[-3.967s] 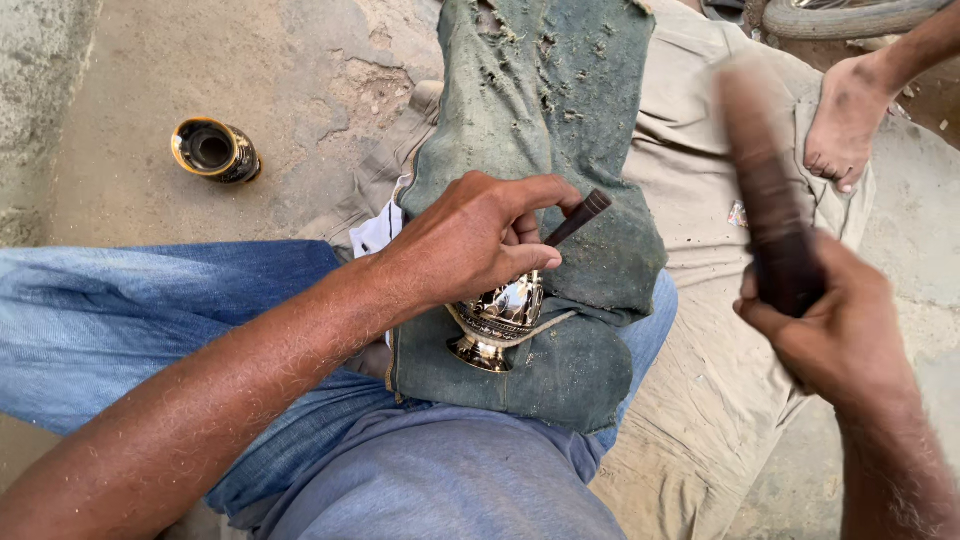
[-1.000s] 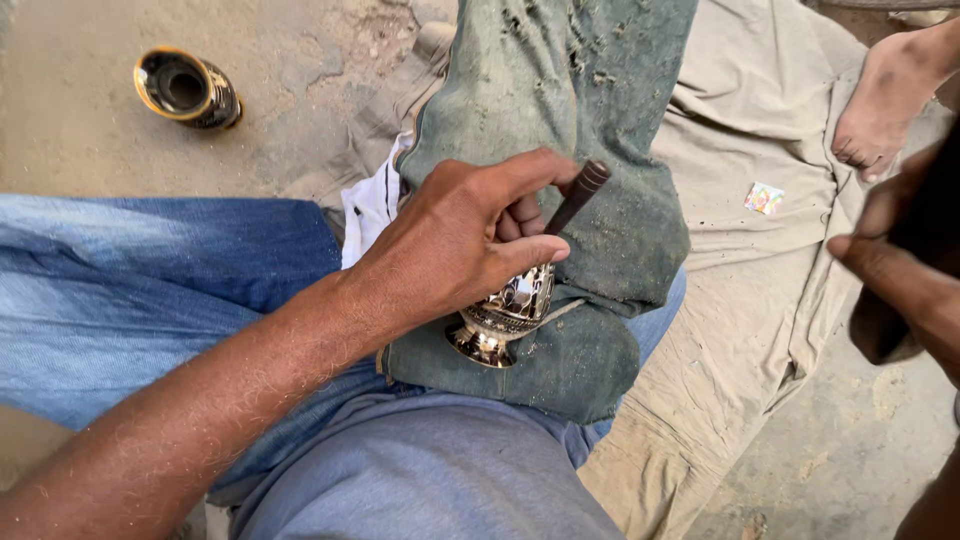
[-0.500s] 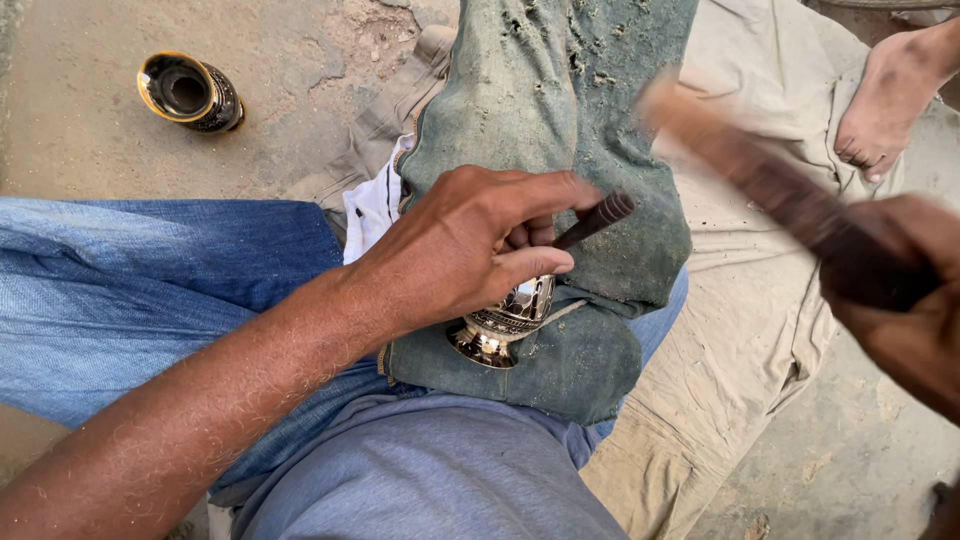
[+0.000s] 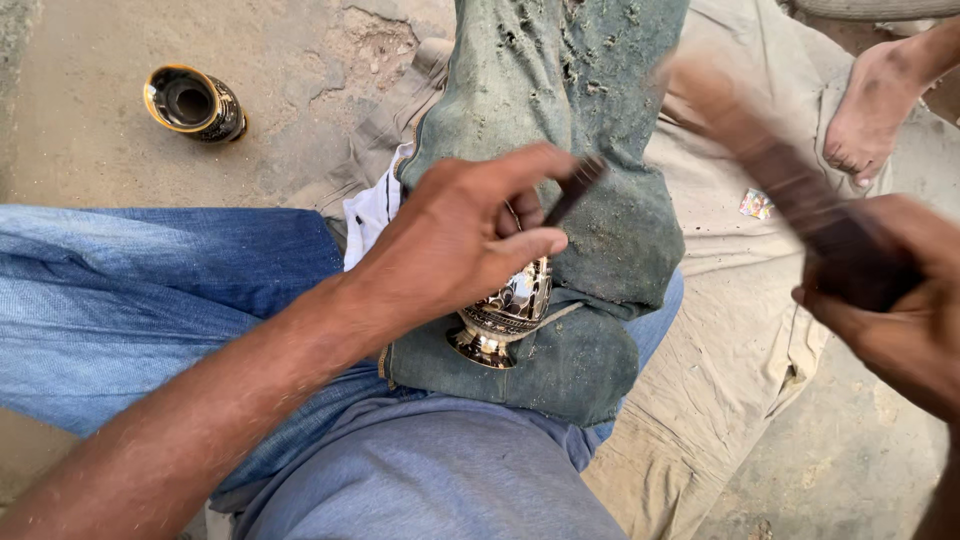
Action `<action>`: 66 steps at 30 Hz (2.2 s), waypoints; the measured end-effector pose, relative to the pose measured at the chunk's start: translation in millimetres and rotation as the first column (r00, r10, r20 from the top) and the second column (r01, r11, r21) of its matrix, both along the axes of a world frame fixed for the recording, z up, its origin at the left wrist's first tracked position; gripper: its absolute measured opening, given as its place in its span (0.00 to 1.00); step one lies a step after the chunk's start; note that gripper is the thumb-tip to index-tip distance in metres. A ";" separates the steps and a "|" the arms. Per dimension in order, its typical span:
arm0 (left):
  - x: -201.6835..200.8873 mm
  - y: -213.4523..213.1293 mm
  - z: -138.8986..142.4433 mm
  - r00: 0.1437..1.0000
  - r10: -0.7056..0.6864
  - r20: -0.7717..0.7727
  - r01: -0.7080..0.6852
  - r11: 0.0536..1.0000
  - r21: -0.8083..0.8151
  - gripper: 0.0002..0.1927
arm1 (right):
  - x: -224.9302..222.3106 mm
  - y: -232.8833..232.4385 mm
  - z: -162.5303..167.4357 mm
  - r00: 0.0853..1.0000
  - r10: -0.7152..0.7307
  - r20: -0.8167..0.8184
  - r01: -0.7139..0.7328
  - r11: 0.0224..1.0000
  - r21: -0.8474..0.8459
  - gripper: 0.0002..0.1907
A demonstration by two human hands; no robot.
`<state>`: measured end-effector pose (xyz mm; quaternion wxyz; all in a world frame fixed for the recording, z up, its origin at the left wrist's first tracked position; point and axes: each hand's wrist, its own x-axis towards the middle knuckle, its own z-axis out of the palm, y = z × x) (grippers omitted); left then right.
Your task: The person holds a small brass vessel on their lap and repeatedly strikes a metal rod with a hammer. The person adjusts the rod's position occasionally while continuing to hammer it.
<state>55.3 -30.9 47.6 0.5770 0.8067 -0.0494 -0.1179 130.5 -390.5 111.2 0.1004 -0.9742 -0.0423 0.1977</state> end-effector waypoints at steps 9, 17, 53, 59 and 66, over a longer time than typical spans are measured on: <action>-41.0 -1.5 -22.5 0.974 0.210 0.080 -0.191 0.961 -0.199 0.15 | 19.3 -61.4 -25.7 0.999 0.045 0.029 -0.042 0.993 -0.110 0.12; -50.0 -14.9 -24.4 0.928 0.367 0.068 -0.344 0.912 -0.226 0.21 | 48.1 -75.5 -30.7 0.989 0.106 0.106 -0.115 0.990 0.082 0.07; -20.1 8.7 -15.2 0.967 -0.011 0.255 0.053 0.986 -0.159 0.26 | -55.6 -1.8 29.9 0.957 -0.283 -0.067 0.279 0.825 0.491 0.21; -8.8 12.0 -29.7 0.942 -0.125 0.312 0.185 0.968 -0.171 0.26 | -65.5 33.6 52.0 0.934 -0.307 -0.182 0.315 0.469 0.825 0.15; -1.8 6.2 -38.3 0.906 -0.188 0.379 0.263 0.952 -0.158 0.26 | -71.3 40.7 54.7 0.979 -0.203 -0.026 0.203 0.948 0.246 0.20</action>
